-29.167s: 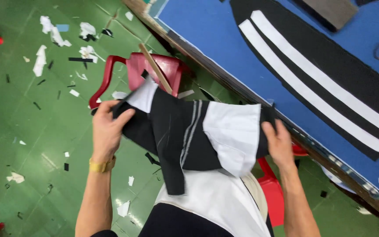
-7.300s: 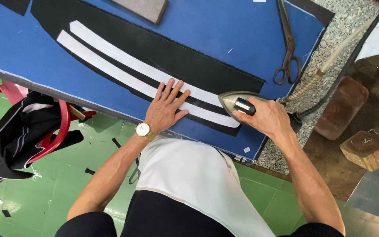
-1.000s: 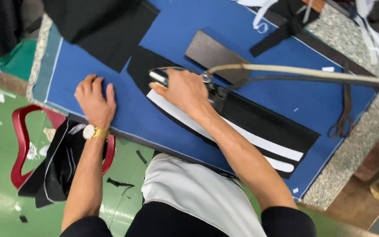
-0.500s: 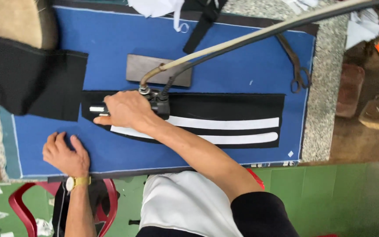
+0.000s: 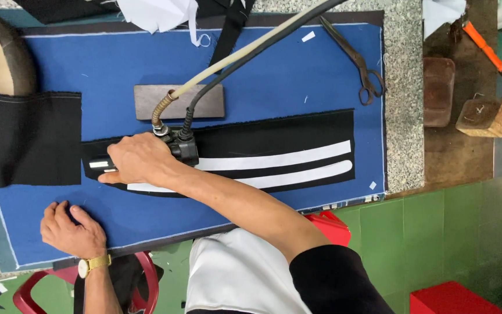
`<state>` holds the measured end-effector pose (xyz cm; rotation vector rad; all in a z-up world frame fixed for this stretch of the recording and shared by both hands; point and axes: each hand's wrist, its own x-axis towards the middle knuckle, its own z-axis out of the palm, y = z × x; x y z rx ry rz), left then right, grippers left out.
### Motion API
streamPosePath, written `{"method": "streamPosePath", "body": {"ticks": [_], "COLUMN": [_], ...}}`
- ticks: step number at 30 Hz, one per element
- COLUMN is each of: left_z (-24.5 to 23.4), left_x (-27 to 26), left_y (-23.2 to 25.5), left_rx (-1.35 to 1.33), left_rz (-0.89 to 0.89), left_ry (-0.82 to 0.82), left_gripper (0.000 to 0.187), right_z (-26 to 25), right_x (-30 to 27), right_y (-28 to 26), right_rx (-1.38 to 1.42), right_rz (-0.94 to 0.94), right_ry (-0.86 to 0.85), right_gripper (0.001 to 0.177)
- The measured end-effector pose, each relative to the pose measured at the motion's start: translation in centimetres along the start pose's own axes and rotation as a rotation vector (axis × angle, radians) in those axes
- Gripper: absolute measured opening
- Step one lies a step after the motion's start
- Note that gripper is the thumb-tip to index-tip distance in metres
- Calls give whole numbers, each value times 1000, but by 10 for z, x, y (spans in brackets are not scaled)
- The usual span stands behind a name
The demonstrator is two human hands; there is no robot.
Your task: The person places white fabric strips onto a black fabric piece on a blue worktable, then uses a steam iron to press the strips flat. The person repeats this process with additional fabric pieces, aligning and ironing them in sequence.
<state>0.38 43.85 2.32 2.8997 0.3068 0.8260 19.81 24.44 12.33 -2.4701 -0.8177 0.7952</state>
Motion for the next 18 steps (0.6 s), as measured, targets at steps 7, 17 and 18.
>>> {"method": "streamPosePath", "body": {"ticks": [7,17,18], "left_z": [-25,-15,-18], "left_x": [-14,-63,-57], "left_y": [26,28,35], "left_rx": [-124,-83,-46], "left_rz": [-45,-265,-250], "left_ry": [33,67,79], "left_gripper": [36,24,23], "right_z": [7,-5,-5], "right_x": [3,-1,-1], "right_y": [3,0,0], "right_rx": [26,16,13], "right_rz": [8,12,18], "right_ry": [23,-42,-46], "right_gripper": [59,56,57]}}
